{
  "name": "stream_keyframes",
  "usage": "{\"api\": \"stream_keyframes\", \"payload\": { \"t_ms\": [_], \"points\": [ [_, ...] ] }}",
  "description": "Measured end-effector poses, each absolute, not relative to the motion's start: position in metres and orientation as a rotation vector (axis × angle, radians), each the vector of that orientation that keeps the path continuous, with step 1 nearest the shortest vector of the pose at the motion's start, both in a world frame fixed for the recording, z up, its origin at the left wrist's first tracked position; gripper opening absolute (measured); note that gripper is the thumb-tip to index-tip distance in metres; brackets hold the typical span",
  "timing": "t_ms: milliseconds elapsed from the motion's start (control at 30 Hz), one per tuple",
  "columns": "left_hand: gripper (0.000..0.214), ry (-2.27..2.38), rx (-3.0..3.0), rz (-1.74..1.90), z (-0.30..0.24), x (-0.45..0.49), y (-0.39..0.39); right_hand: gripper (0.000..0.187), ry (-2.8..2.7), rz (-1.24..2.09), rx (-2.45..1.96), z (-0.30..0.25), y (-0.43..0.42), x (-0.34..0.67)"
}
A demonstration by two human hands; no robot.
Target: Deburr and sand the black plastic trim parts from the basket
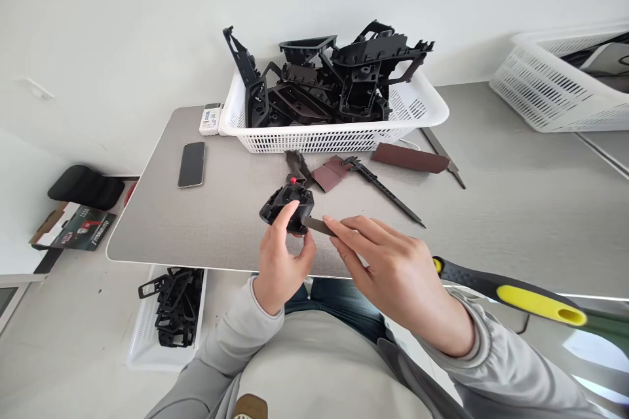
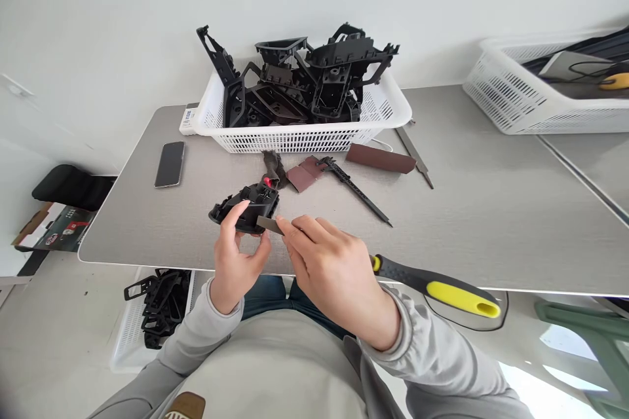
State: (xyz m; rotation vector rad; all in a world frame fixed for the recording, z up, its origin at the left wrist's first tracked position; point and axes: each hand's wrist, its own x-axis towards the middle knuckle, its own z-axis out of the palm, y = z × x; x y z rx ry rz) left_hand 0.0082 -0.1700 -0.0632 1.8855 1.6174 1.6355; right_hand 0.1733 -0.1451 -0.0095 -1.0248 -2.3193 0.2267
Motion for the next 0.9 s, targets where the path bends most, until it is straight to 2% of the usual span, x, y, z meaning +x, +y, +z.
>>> {"api": "stream_keyframes", "payload": {
  "t_ms": [200,333,467,667,900],
  "points": [
    [0.046,1.292,1.362,1.744,-0.057,0.008,-0.172,0.032,-1.8,1.234,-1.11,-0.012,-0.141,0.184],
    [0.041,1.187,1.193,1.765,-0.057,0.01,-0.172,0.039,-1.298,1.629,-1.077,-0.028,-0.147,0.177],
    [0.043,1.1,1.076,1.677,-0.062,0.014,-0.171,0.038,-0.977,1.721,-0.939,-0.04,-0.15,0.166],
    [0.037,0.991,0.959,1.356,-0.064,-0.004,-0.172,0.034,-0.907,1.69,-0.96,-0.045,-0.143,0.166],
    [0.03,1.304,1.344,1.199,-0.054,-0.03,-0.175,0.033,-0.906,1.699,-0.978,-0.048,-0.143,0.17]
  ]
}}
